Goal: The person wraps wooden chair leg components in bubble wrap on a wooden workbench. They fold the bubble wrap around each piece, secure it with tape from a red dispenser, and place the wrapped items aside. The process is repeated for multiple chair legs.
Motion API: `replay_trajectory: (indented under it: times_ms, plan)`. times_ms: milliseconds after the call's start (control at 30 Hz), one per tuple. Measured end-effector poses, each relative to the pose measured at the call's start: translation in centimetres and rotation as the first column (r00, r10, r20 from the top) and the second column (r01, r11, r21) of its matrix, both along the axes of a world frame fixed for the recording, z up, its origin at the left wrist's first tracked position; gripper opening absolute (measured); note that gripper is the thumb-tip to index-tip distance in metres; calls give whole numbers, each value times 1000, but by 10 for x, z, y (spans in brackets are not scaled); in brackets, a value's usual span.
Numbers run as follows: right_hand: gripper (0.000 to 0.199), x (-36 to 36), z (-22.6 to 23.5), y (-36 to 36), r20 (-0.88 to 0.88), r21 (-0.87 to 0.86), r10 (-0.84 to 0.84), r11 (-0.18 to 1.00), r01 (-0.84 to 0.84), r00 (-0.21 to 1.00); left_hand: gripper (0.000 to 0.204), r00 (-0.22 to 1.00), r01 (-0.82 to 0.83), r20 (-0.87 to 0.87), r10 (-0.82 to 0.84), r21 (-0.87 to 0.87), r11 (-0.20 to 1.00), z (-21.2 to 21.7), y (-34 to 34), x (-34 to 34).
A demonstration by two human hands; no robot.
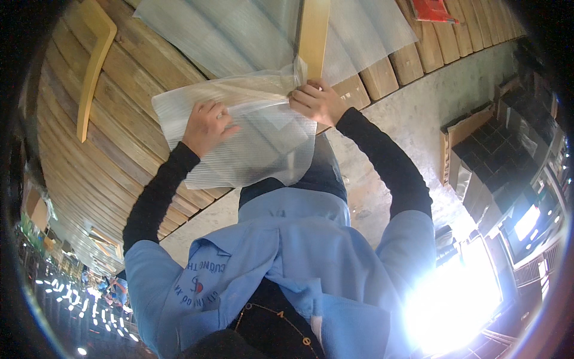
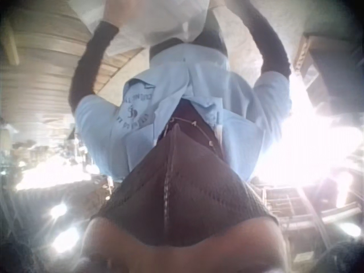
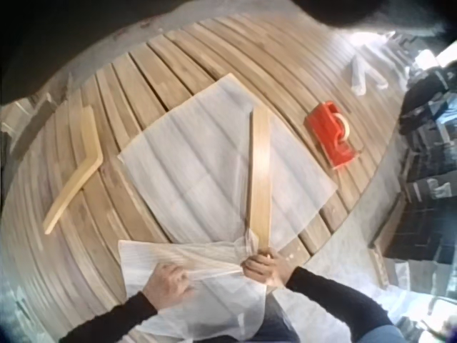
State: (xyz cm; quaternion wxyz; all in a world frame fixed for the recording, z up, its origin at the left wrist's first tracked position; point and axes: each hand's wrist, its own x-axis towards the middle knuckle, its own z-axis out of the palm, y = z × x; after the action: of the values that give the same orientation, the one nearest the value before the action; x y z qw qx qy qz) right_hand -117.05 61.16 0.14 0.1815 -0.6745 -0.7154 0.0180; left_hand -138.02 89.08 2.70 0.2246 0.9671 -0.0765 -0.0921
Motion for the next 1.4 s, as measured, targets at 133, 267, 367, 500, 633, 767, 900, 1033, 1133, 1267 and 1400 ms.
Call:
replay_trajectory:
  times_ms: [133, 267, 367, 500, 633, 767, 900, 1033, 1133, 1267, 1400]
  plan:
    - [32, -6, -31, -21, 63, 28, -35, 999, 33, 997, 47, 961, -164, 198, 192, -149, 975, 17, -33, 48]
    - [39, -10, -33, -27, 96, 63, -56, 997, 50, 994, 73, 989, -54, 136, 62, -65, 996, -24, -42, 73]
    - [40, 1, -22, -36, 37, -177, -83, 980, 89, 996, 81, 994, -89, 60, 91, -27, 996, -37, -38, 82]
    - [50, 48, -39, -44, -63, 2, -700, 713, 701, 712, 77, 998, -57, -15, 58, 89, 994, -22, -44, 92]
    - [52, 96, -46, -11, 67, -24, -692, 719, 695, 719, 67, 999, -33, -4, 34, 77, 996, 1, -36, 79]
    - [57, 79, -61, 0, 122, -84, -767, 624, 777, 630, 66, 992, -116, 38, 116, -18, 993, 23, -42, 44]
    - [59, 37, -59, 17, 35, -112, -856, 510, 853, 516, 69, 961, -267, 59, 271, -74, 961, 10, -51, 20]
    - [60, 16, -49, 18, 21, -159, -876, 472, 867, 481, 69, 935, -346, 61, 350, -62, 936, -17, -40, 9]
    - [56, 7, -40, 29, -10, -10, -909, 416, 909, 416, 70, 933, -360, -1, 360, -67, 931, -27, -26, 3]
    - [50, -10, -6, 103, -425, -7, -719, 611, 792, 551, 71, 927, -373, 10, 375, -82, 924, -30, -18, -5]
    - [44, -15, 2, 217, -18, 104, -168, 980, 169, 986, 74, 913, -404, 25, 407, -80, 911, -37, -20, -8]
